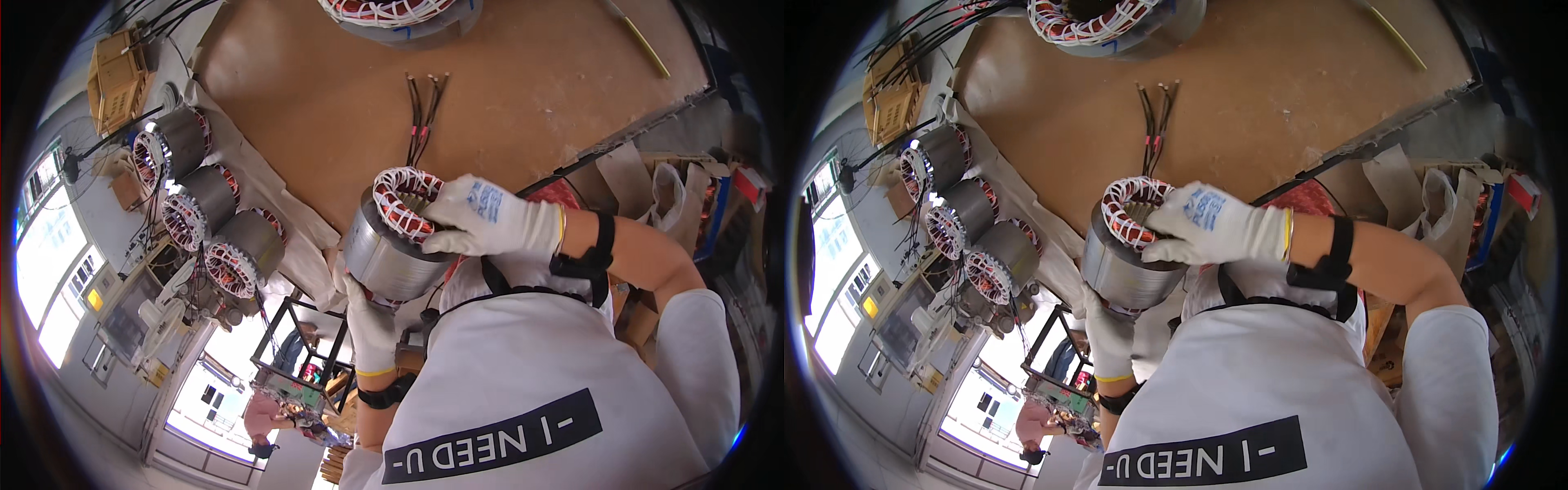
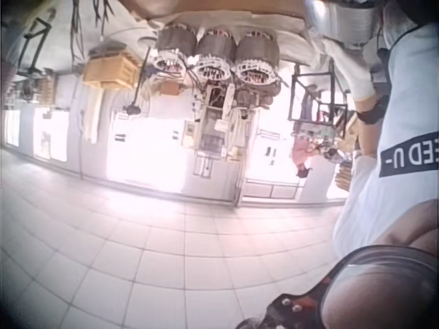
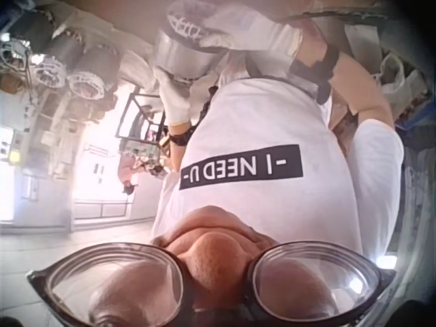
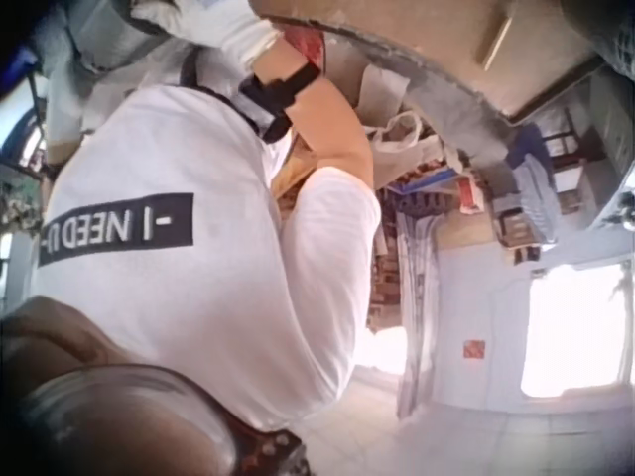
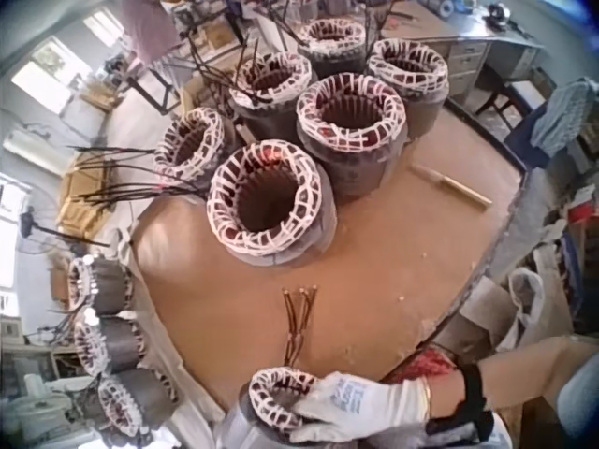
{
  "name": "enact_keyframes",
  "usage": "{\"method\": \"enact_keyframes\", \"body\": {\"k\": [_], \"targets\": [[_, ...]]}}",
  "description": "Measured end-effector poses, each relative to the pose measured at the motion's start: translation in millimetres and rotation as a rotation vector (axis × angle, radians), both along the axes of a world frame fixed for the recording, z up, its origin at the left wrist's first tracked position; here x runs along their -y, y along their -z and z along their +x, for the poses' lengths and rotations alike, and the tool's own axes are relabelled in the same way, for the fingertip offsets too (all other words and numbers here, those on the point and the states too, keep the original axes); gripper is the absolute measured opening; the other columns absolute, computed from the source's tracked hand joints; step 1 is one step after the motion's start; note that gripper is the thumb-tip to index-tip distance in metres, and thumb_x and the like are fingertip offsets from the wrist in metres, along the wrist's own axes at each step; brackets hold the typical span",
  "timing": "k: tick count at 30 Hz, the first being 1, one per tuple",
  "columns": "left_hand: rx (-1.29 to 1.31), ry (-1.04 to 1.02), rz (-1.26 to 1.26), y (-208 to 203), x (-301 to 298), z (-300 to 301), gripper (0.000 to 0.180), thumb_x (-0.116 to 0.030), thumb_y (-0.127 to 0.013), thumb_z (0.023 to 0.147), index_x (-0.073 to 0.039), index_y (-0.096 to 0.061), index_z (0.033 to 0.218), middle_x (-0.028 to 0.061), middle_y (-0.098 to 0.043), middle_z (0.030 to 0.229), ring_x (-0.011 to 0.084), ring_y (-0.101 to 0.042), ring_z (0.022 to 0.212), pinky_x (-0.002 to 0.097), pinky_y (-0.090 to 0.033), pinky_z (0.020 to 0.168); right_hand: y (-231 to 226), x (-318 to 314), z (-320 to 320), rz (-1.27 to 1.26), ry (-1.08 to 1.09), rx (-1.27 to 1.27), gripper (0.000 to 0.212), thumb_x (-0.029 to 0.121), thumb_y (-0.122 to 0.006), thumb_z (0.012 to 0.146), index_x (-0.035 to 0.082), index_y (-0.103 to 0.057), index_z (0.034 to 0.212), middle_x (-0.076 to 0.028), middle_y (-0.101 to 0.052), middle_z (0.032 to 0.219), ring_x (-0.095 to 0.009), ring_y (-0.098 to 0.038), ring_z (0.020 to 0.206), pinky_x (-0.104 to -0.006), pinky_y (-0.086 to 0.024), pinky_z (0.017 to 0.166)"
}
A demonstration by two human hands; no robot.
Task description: Inspecting and organizing electric motor stators on a workbench.
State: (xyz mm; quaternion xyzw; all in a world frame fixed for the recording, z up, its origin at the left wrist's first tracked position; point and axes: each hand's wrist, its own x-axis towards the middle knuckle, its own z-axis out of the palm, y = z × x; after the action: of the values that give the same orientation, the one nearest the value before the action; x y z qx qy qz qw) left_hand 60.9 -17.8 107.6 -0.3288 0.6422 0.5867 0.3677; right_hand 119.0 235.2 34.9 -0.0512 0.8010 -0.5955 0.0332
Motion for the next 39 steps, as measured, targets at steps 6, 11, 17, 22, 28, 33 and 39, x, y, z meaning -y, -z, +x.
{"method": "enact_keyframes", "body": {"k": [6,11,17,22,28,33,39], "targets": [[-0.010,0.106,0.073,20.3,33.5,-42.8,0.073,-0.059,-0.037,0.101,-0.007,-0.030,0.150,0.0103,-0.040,0.150,0.0263,-0.042,0.136,0.0445,-0.035,0.112,29.7,-83.0,11.2,0.625,0.477,0.035,0.035,0.036,-0.056,0.092,0.009,-0.064,0.072,-0.014,-0.062,0.068,-0.036,-0.061,0.067,-0.0465,-0.049,0.061],[-0.363,0.175,-0.009,13.4,7.6,-23.8,0.076,-0.058,-0.037,0.101,-0.003,-0.025,0.152,0.0128,-0.037,0.151,0.0266,-0.041,0.136,0.0430,-0.031,0.114,67.3,-153.5,61.0,0.797,0.927,0.350,0.037,0.035,-0.060,0.094,0.008,-0.058,0.070,-0.018,-0.059,0.067,-0.038,-0.060,0.064,-0.0456,-0.046,0.057],[-0.633,0.045,-0.177,29.1,-16.2,-60.7,0.060,-0.032,-0.043,0.104,0.003,-0.024,0.149,0.0195,-0.046,0.141,0.0278,-0.049,0.127,0.0377,-0.043,0.103,84.7,-150.9,55.3,1.023,0.964,0.267,0.034,0.033,-0.061,0.092,0.010,-0.057,0.067,-0.013,-0.058,0.060,-0.035,-0.060,0.058,-0.0436,-0.045,0.053],[-1.037,0.938,-0.663,39.4,15.9,-125.7,0.086,-0.004,-0.070,0.080,0.004,-0.022,0.150,0.0191,-0.048,0.139,0.0297,-0.054,0.122,0.0398,-0.043,0.103,80.2,-149.5,52.7,1.058,0.956,0.215,0.034,0.031,-0.062,0.092,0.010,-0.056,0.065,-0.013,-0.058,0.059,-0.034,-0.059,0.056,-0.0437,-0.044,0.052],[-0.231,-0.126,0.031,26.0,-20.3,-195.9,0.048,-0.035,-0.046,0.102,-0.006,-0.047,0.139,0.0082,-0.060,0.131,0.0251,-0.058,0.119,0.0385,-0.048,0.100,78.6,-149.1,52.9,1.093,0.928,0.240,0.033,0.028,-0.063,0.091,0.010,-0.055,0.065,-0.013,-0.057,0.058,-0.034,-0.059,0.056,-0.0443,-0.044,0.052],[-0.178,-0.140,-0.059,23.9,-21.8,-214.6,0.043,-0.039,-0.047,0.101,-0.009,-0.056,0.131,0.0067,-0.062,0.128,0.0249,-0.060,0.116,0.0398,-0.048,0.099,79.6,-147.4,50.4,1.082,0.948,0.206,0.033,0.027,-0.063,0.091,0.010,-0.053,0.064,-0.013,-0.057,0.057,-0.034,-0.059,0.054,-0.0447,-0.044,0.051],[-0.334,-0.229,-0.079,19.4,-48.2,-169.4,0.051,-0.047,-0.047,0.101,-0.008,-0.055,0.132,0.0059,-0.062,0.127,0.0259,-0.060,0.116,0.0400,-0.049,0.098,79.7,-147.6,51.3,1.095,0.947,0.238,0.032,0.028,-0.062,0.091,0.010,-0.054,0.066,-0.014,-0.058,0.059,-0.034,-0.060,0.055,-0.0449,-0.045,0.052]]}}
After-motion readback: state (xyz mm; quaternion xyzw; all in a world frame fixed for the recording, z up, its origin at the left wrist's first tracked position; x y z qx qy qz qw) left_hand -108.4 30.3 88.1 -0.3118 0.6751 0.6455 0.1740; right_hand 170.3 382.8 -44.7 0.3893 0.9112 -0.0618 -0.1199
